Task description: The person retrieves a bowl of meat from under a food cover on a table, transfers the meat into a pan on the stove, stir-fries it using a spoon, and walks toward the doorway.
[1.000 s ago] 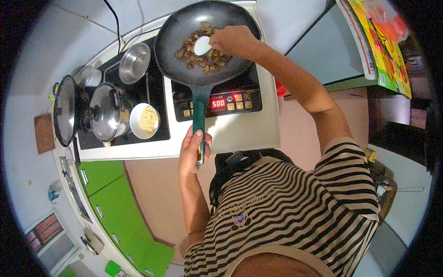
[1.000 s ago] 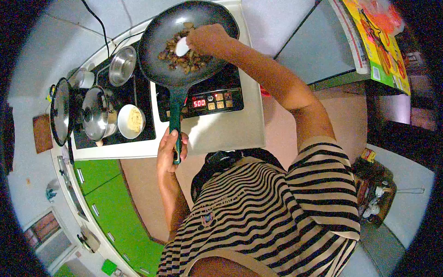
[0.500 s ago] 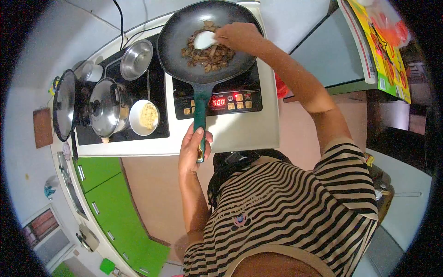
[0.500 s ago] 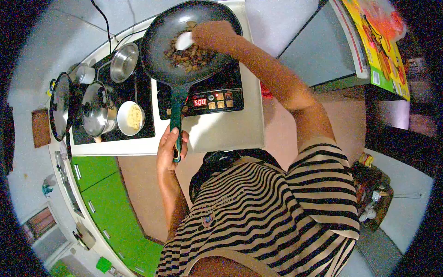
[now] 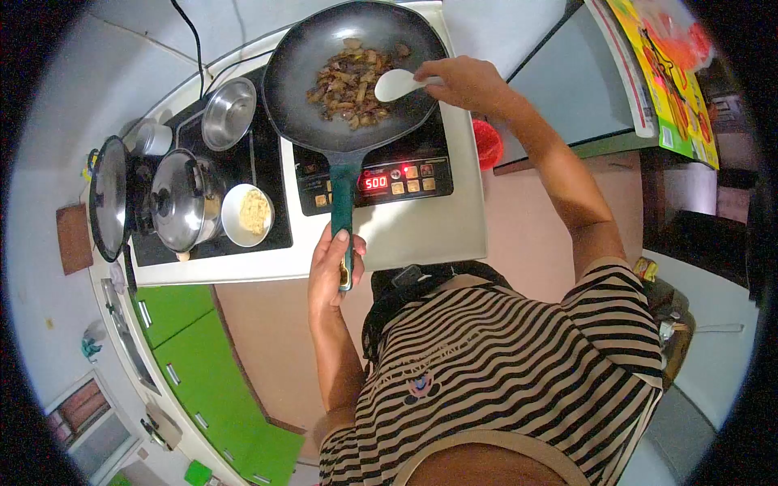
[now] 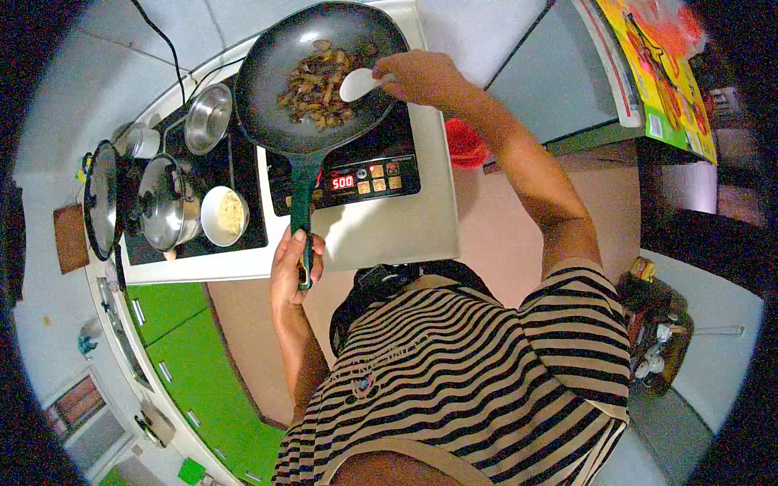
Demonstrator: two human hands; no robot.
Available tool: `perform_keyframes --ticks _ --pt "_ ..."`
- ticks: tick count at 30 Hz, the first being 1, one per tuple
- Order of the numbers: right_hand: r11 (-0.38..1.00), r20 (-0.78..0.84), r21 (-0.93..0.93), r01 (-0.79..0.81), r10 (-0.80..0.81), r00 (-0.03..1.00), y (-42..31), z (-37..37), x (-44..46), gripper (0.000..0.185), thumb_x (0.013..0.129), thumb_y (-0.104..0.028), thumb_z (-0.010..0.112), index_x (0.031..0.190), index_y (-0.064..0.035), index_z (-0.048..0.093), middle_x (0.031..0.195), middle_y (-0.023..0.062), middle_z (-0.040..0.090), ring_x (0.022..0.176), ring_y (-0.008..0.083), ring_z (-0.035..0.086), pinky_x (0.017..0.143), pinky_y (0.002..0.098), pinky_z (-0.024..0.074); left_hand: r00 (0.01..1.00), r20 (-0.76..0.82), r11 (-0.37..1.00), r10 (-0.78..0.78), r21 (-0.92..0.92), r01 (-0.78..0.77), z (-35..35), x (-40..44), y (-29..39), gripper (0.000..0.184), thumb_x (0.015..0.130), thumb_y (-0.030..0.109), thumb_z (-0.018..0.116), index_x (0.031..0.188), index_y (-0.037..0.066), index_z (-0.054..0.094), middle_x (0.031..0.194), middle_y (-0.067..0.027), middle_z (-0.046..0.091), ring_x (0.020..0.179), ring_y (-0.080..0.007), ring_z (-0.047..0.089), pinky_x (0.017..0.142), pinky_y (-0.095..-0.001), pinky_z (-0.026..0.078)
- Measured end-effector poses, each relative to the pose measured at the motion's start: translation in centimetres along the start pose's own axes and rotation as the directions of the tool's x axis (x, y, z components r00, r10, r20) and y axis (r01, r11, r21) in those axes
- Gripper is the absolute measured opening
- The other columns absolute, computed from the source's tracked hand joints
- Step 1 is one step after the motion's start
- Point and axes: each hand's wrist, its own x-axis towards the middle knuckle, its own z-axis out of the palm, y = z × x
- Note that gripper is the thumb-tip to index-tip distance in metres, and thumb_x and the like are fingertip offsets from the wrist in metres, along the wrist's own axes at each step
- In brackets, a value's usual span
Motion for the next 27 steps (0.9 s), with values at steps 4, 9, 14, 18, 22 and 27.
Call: perform_keyframes --ticks 4,9,14,18,22,27 --pt "1.000 0.063 0.003 0.004 -0.004 0.998 -2.0 0.1 0.8 0.026 0.087 -0.031 0.058 0.111 -0.0245 0.062 0.091 0.0058 0.069 0.083 0.0266 0.067 0.072 0.0428 0.0528 1.000 -0.006 1.000 0.003 0.008 -0.003 0.0 0.0 0.0 0.038 0.093 0.029 0.055 0.123 0.006 0.050 0.072 -0.0060 0.057 0.039 -0.0082 0.043 0.033 -0.0182 0.030" --pt "0.998 -0.042 0.002 0.056 -0.056 0.998 -3.4 1.8 2.5 0.026 0.086 -0.030 0.059 0.111 -0.0228 0.062 0.090 0.0057 0.069 0.082 0.0262 0.067 0.071 0.0426 0.0533 1.000 -0.006 1.000 0.012 -0.018 -0.012 0.2 0.0 -0.1 0.036 0.093 0.030 0.057 0.120 0.006 0.051 0.072 -0.0061 0.057 0.039 -0.0083 0.042 0.033 -0.0181 0.030" --pt "0.998 -0.056 -0.028 0.050 -0.052 0.997 -4.1 1.4 3.3 0.023 0.085 -0.031 0.057 0.104 -0.0223 0.067 0.092 0.0064 0.069 0.083 0.0279 0.067 0.069 0.0461 0.0547 1.000 0.003 0.999 0.010 -0.031 -0.010 0.0 0.0 -0.2 0.035 0.092 0.031 0.058 0.117 0.007 0.052 0.072 -0.0064 0.057 0.039 -0.0082 0.043 0.033 -0.0181 0.031" --pt "0.991 -0.049 -0.068 0.112 -0.115 0.992 -3.6 1.3 3.5 0.024 0.084 -0.031 0.057 0.105 -0.0225 0.066 0.088 0.0085 0.069 0.080 0.0289 0.068 0.067 0.0470 0.0548 1.000 -0.002 1.000 0.023 -0.011 -0.023 0.2 0.0 -0.2 0.035 0.092 0.032 0.057 0.116 0.007 0.052 0.072 -0.0066 0.057 0.039 -0.0082 0.044 0.032 -0.0184 0.031" --pt "0.995 -0.034 -0.068 0.076 -0.078 0.996 -5.2 1.3 4.6 0.027 0.085 -0.028 0.058 0.111 -0.0226 0.063 0.094 0.0084 0.069 0.083 0.0283 0.067 0.070 0.0421 0.0542 1.000 -0.005 1.000 0.020 0.018 -0.020 0.3 0.0 0.0 0.033 0.093 0.032 0.056 0.115 0.008 0.053 0.071 -0.0065 0.057 0.039 -0.0085 0.044 0.031 -0.0185 0.031" --pt "0.961 -0.122 0.189 0.204 -0.183 0.975 -6.6 4.9 6.6 0.031 0.085 -0.026 0.055 0.114 -0.0232 0.063 0.099 0.0098 0.068 0.086 0.0285 0.066 0.073 0.0439 0.0537 1.000 -0.004 1.000 0.006 0.012 -0.006 0.2 0.1 -0.2 0.033 0.093 0.033 0.056 0.114 0.008 0.053 0.071 -0.0066 0.057 0.037 -0.0085 0.043 0.032 -0.0185 0.030"
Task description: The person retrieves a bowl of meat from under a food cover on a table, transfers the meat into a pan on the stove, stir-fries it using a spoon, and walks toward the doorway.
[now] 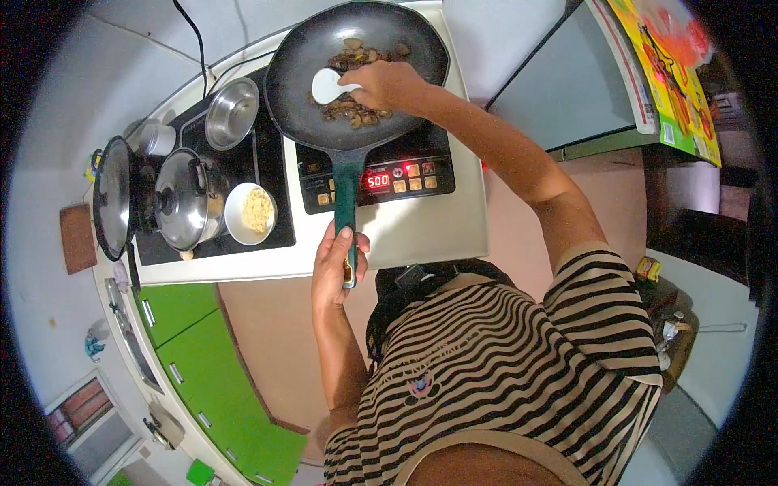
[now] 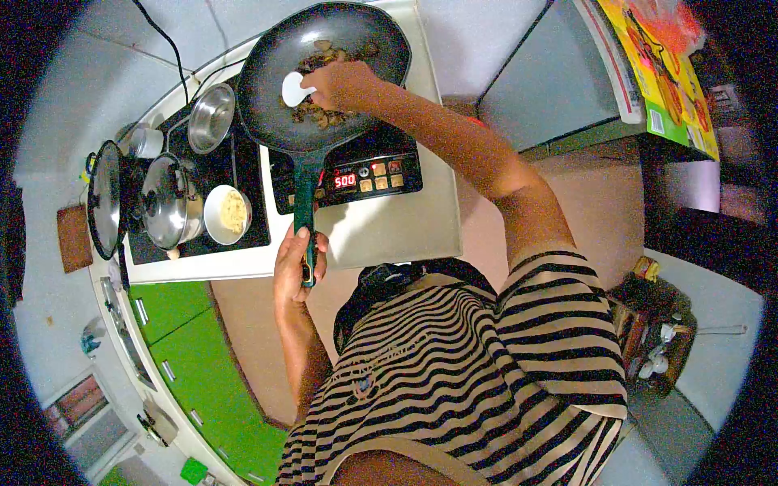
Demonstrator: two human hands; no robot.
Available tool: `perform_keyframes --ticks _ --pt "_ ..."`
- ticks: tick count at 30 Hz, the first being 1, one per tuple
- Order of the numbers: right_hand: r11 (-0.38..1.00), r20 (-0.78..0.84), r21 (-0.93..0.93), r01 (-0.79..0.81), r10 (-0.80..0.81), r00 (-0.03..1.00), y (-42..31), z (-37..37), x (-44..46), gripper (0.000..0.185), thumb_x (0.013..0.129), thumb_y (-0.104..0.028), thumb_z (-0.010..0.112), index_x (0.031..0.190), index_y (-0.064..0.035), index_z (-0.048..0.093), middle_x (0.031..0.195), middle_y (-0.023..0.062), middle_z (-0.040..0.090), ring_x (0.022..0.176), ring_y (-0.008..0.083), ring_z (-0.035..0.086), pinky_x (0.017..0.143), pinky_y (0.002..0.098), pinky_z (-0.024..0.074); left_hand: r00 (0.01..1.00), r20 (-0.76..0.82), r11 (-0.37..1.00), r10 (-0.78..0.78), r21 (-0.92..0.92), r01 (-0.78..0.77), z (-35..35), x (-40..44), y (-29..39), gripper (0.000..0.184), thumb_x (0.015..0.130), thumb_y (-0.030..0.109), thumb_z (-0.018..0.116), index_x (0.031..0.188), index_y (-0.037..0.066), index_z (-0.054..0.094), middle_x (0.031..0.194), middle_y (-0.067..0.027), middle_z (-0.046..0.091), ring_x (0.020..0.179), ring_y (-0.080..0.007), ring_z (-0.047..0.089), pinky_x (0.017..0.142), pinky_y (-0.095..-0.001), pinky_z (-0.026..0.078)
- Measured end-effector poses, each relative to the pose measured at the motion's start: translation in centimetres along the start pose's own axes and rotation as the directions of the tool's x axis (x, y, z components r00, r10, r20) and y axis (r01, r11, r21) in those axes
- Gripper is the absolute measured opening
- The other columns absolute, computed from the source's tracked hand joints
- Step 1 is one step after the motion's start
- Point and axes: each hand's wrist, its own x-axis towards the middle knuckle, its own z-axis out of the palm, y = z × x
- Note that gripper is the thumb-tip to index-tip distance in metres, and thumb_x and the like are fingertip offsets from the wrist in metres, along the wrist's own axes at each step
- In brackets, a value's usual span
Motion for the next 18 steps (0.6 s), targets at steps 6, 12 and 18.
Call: perform_keyframes --ticks 6,12,18 --pt "0.991 0.041 -0.110 -0.073 0.078 0.996 0.9 -2.1 0.0 0.028 0.086 -0.027 0.055 0.112 -0.0238 0.065 0.099 0.0084 0.068 0.087 0.0289 0.066 0.078 0.0456 0.0525 1.000 -0.013 1.000 0.012 -0.004 -0.012 -0.2 0.0 -0.2 0.032 0.093 0.032 0.056 0.114 0.008 0.052 0.072 -0.0065 0.058 0.038 -0.0084 0.043 0.033 -0.0187 0.031" --pt "0.965 -0.165 -0.149 -0.215 0.190 0.968 4.8 -2.3 1.6 0.026 0.087 -0.034 0.056 0.110 -0.0259 0.066 0.099 0.0058 0.069 0.088 0.0271 0.067 0.077 0.0446 0.0530 1.000 -0.003 1.000 0.015 0.003 -0.015 0.0 -0.1 0.0 0.033 0.093 0.031 0.055 0.116 0.008 0.052 0.071 -0.0064 0.058 0.038 -0.0079 0.043 0.032 -0.0187 0.031" --pt "0.952 -0.070 -0.189 -0.239 0.230 0.971 4.0 -4.3 -2.1 0.027 0.088 -0.034 0.055 0.110 -0.0248 0.066 0.099 0.0050 0.068 0.088 0.0264 0.066 0.076 0.0445 0.0532 1.000 -0.012 1.000 0.015 -0.008 -0.015 0.1 -0.1 0.1 0.034 0.094 0.030 0.055 0.119 0.008 0.052 0.070 -0.0061 0.057 0.037 -0.0070 0.043 0.031 -0.0177 0.031"
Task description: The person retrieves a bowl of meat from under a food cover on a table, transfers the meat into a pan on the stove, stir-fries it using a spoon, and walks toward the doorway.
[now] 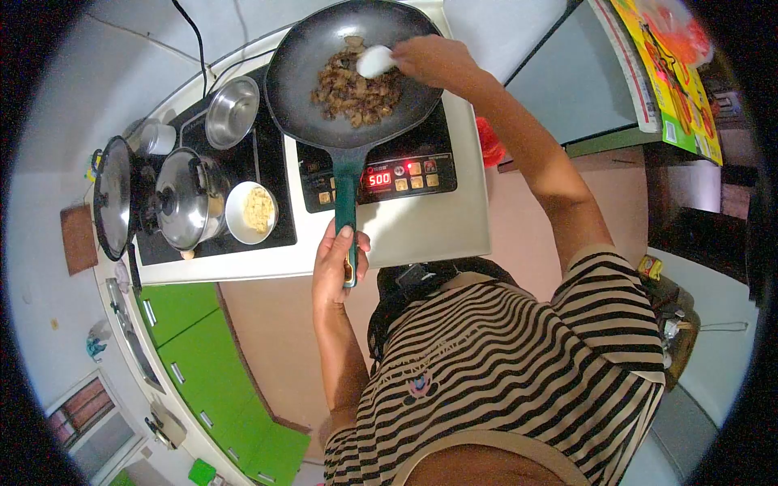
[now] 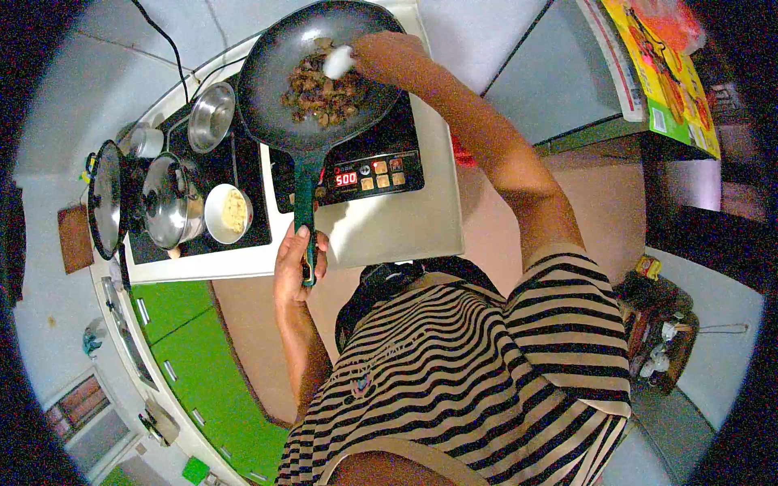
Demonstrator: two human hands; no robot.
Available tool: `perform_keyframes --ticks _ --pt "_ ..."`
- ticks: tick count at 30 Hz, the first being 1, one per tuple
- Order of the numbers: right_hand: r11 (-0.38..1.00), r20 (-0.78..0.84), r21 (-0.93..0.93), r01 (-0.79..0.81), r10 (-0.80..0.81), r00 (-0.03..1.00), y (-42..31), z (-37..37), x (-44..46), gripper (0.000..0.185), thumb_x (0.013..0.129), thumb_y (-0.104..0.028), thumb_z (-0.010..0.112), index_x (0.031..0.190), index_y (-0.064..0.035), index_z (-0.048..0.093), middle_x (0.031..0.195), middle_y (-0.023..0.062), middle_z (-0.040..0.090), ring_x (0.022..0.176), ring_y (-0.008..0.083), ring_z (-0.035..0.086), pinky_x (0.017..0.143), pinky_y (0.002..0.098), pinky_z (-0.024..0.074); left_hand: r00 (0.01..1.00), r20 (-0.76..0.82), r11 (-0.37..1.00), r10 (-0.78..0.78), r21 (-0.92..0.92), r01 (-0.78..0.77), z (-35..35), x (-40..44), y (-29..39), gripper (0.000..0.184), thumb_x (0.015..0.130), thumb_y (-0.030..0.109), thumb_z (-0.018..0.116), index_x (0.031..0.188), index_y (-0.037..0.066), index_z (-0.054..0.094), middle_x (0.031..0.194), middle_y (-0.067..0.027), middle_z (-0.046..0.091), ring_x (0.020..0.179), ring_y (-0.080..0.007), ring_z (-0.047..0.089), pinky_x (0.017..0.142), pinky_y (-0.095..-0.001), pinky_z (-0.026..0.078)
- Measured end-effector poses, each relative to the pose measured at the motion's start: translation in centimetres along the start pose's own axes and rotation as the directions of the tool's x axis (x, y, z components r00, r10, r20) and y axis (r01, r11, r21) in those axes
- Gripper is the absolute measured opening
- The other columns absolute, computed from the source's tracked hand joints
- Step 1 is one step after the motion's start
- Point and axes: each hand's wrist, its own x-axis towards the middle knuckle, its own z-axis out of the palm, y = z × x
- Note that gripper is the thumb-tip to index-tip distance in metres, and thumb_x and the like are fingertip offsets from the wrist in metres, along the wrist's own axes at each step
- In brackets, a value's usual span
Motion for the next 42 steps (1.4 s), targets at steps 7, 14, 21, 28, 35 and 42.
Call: perform_keyframes --ticks 7,14,21,28,35,42 --pt "0.999 0.101 -0.040 -0.025 0.028 0.995 0.8 -2.3 -5.3 0.030 0.088 -0.034 0.054 0.115 -0.0236 0.062 0.100 0.0052 0.067 0.091 0.0270 0.065 0.076 0.0429 0.0527 1.000 0.009 1.000 -0.018 0.009 0.018 -0.2 0.0 0.1 0.038 0.093 0.031 0.055 0.122 0.007 0.050 0.071 -0.0057 0.057 0.039 -0.0074 0.042 0.033 -0.0184 0.031" --pt "0.998 0.129 0.002 -0.064 0.064 0.990 -0.1 -2.1 -6.5 0.032 0.088 -0.035 0.055 0.116 -0.0220 0.061 0.104 0.0085 0.067 0.094 0.0300 0.065 0.077 0.0461 0.0529 1.000 0.009 1.000 -0.029 0.006 0.029 -0.1 0.0 0.2 0.041 0.093 0.031 0.056 0.125 0.007 0.049 0.072 -0.0054 0.057 0.040 -0.0078 0.042 0.034 -0.0185 0.032" --pt "0.952 -0.130 0.262 -0.159 0.198 0.972 0.6 -1.6 -10.0 0.033 0.088 -0.031 0.057 0.120 -0.0214 0.059 0.100 0.0120 0.067 0.088 0.0302 0.065 0.077 0.0417 0.0509 1.000 0.001 1.000 -0.018 -0.006 0.018 -0.2 0.0 0.0 0.043 0.093 0.030 0.056 0.128 0.007 0.048 0.072 -0.0055 0.057 0.040 -0.0079 0.042 0.035 -0.0186 0.031" --pt "0.824 -0.108 0.500 -0.265 0.363 0.926 0.9 0.4 -12.2 0.031 0.088 -0.029 0.059 0.117 -0.0187 0.058 0.101 0.0132 0.067 0.094 0.0326 0.064 0.080 0.0401 0.0499 1.000 -0.010 1.000 -0.017 0.005 0.017 0.0 -0.1 0.0 0.044 0.093 0.031 0.056 0.128 0.006 0.048 0.070 -0.0053 0.057 0.039 -0.0075 0.041 0.034 -0.0186 0.031" --pt "0.853 -0.086 0.433 -0.292 0.361 0.929 0.7 0.0 -11.8 0.030 0.088 -0.029 0.060 0.116 -0.0195 0.059 0.103 0.0111 0.067 0.094 0.0306 0.064 0.080 0.0387 0.0494 1.000 0.007 1.000 0.014 0.026 -0.014 0.3 -0.1 0.1 0.045 0.092 0.032 0.057 0.128 0.006 0.048 0.070 -0.0054 0.057 0.039 -0.0068 0.041 0.033 -0.0179 0.030" --pt "0.873 -0.081 0.402 -0.275 0.333 0.939 0.7 0.7 -11.6 0.029 0.087 -0.031 0.061 0.115 -0.0237 0.060 0.094 0.0092 0.069 0.073 0.0263 0.065 0.068 0.0387 0.0504 1.000 -0.004 1.000 -0.003 0.014 0.004 0.0 0.0 -0.2 0.045 0.092 0.033 0.057 0.128 0.006 0.048 0.071 -0.0054 0.058 0.038 -0.0069 0.041 0.033 -0.0178 0.029"
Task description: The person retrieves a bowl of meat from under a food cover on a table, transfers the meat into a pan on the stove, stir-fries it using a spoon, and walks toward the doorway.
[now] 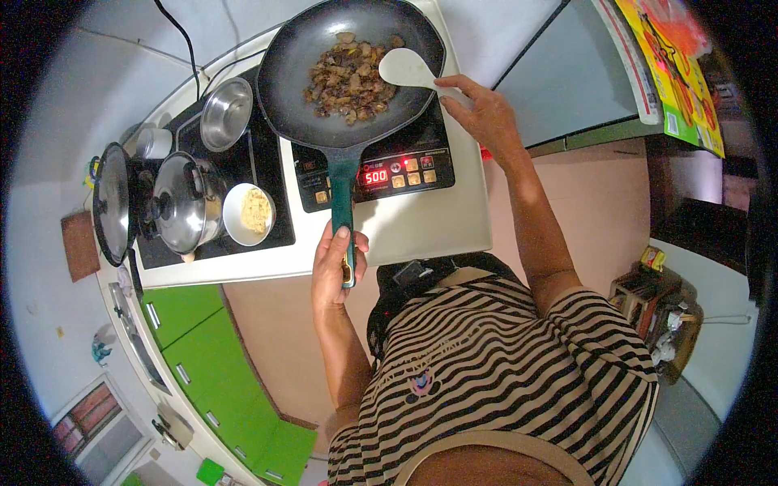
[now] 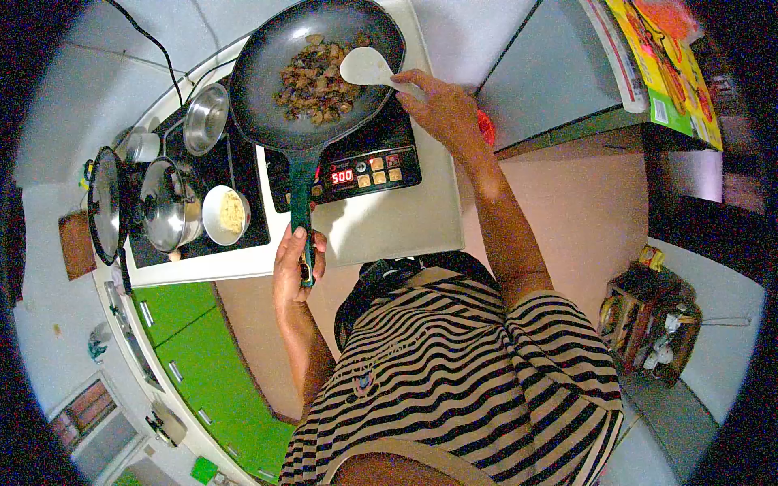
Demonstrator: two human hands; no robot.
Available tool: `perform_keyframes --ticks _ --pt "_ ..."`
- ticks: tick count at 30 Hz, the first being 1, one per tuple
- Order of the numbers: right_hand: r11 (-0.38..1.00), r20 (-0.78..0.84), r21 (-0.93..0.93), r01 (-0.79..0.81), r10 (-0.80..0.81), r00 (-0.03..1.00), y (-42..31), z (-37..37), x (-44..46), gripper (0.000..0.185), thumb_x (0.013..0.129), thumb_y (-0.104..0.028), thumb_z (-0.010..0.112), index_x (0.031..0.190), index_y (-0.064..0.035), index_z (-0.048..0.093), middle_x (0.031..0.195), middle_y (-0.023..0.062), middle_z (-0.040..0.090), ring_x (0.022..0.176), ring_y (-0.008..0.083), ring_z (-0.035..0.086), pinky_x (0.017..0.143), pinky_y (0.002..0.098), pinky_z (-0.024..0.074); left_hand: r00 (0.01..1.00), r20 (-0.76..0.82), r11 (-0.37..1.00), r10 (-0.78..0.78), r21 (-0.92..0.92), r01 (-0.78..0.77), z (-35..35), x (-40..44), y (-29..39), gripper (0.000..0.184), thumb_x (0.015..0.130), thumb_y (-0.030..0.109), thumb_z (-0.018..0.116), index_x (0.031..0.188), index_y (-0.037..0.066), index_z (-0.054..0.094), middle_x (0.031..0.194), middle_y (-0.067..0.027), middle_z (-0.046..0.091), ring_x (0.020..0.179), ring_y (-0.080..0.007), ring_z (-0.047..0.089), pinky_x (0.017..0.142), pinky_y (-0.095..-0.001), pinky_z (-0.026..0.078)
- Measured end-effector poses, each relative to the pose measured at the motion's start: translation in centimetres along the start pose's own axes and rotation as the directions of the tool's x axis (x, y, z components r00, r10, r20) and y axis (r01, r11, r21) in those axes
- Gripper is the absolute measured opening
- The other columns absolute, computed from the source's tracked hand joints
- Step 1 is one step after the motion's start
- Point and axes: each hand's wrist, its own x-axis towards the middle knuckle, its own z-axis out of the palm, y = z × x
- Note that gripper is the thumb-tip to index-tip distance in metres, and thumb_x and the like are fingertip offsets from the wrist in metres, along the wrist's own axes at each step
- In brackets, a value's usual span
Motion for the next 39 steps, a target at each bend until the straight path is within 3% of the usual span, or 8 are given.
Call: perform_keyframes --ticks 8,11,18,23,26,30,36,39 --pt "0.997 -0.069 0.014 0.082 -0.080 0.994 -0.1 0.4 0.0 0.030 0.086 -0.032 0.062 0.115 -0.0239 0.061 0.070 0.0100 0.064 0.055 0.0212 0.058 0.059 0.0371 0.0471 1.000 0.005 0.999 -0.003 0.042 0.003 -0.1 0.1 0.0 0.050 0.095 0.032 0.051 0.134 0.003 0.041 0.070 -0.0062 0.056 0.037 -0.0079 0.041 0.033 -0.0182 0.030" --pt "0.999 -0.039 -0.004 0.054 -0.054 0.998 -0.4 0.1 -0.1 0.031 0.086 -0.032 0.062 0.116 -0.0230 0.061 0.068 0.0095 0.063 0.055 0.0215 0.058 0.059 0.0365 0.0472 1.000 -0.009 1.000 0.006 -0.005 -0.006 0.1 0.0 0.2 0.040 0.092 0.033 0.058 0.121 0.007 0.052 0.070 -0.0054 0.058 0.037 -0.0071 0.042 0.032 -0.0181 0.029" --pt "0.983 -0.114 0.015 0.185 -0.182 0.977 0.5 0.7 -0.3 0.031 0.087 -0.025 0.060 0.118 -0.0207 0.061 0.087 0.0071 0.066 0.058 0.0171 0.057 0.057 0.0332 0.0465 1.000 -0.012 1.000 0.000 -0.015 0.000 0.3 0.0 0.3 0.040 0.092 0.033 0.057 0.121 0.006 0.051 0.069 -0.0056 0.058 0.037 -0.0069 0.043 0.032 -0.0174 0.031" --pt "0.796 0.263 0.584 -0.158 -0.001 0.965 0.3 -1.0 -0.7 0.022 0.088 -0.017 0.059 0.108 -0.0075 0.061 0.089 -0.0008 0.062 0.070 0.0072 0.055 0.065 0.0231 0.0470 1.000 -0.001 1.000 0.001 -0.002 -0.001 0.1 0.1 0.1 0.042 0.093 0.032 0.056 0.124 0.006 0.050 0.069 -0.0065 0.058 0.037 -0.0070 0.043 0.031 -0.0172 0.030" --pt "0.713 0.097 0.698 0.058 -0.174 0.980 -0.7 -0.8 -1.0 0.015 0.089 -0.017 0.062 0.099 -0.0064 0.062 0.088 0.0003 0.061 0.071 0.0073 0.055 0.066 0.0230 0.0480 1.000 -0.017 1.000 0.007 0.009 -0.007 0.2 0.1 0.2 0.042 0.093 0.031 0.056 0.125 0.006 0.049 0.069 -0.0069 0.058 0.037 -0.0068 0.043 0.031 -0.0172 0.030" --pt "0.768 0.014 0.626 0.135 -0.184 0.983 -1.2 -0.5 -1.1 0.017 0.085 -0.020 0.068 0.095 -0.0075 0.062 0.082 -0.0019 0.061 0.071 0.0078 0.056 0.065 0.0243 0.0486 1.000 -0.007 1.000 0.006 -0.014 -0.006 0.1 0.1 0.1 0.039 0.092 0.031 0.057 0.121 0.007 0.051 0.068 -0.0068 0.058 0.037 -0.0065 0.043 0.031 -0.0173 0.030" --pt "0.725 0.063 0.689 -0.004 -0.055 0.996 -1.3 -0.4 -1.0 0.017 0.088 -0.022 0.065 0.095 -0.0064 0.062 0.085 -0.0022 0.061 0.068 0.0053 0.055 0.061 0.0204 0.0472 1.000 -0.021 1.000 0.007 -0.012 -0.007 0.3 0.0 0.1 0.037 0.092 0.031 0.058 0.119 0.007 0.053 0.068 -0.0062 0.058 0.038 -0.0062 0.043 0.031 -0.0169 0.031" --pt "0.819 0.023 0.571 0.055 -0.083 0.996 -2.0 -0.6 -1.2 0.017 0.089 -0.021 0.065 0.096 -0.0058 0.063 0.082 -0.0017 0.062 0.066 0.0052 0.054 0.058 0.0198 0.0467 1.000 -0.017 1.000 0.004 -0.019 -0.005 0.5 0.0 0.3 0.038 0.092 0.031 0.058 0.120 0.007 0.052 0.068 -0.0061 0.058 0.038 -0.0061 0.043 0.031 -0.0168 0.031"
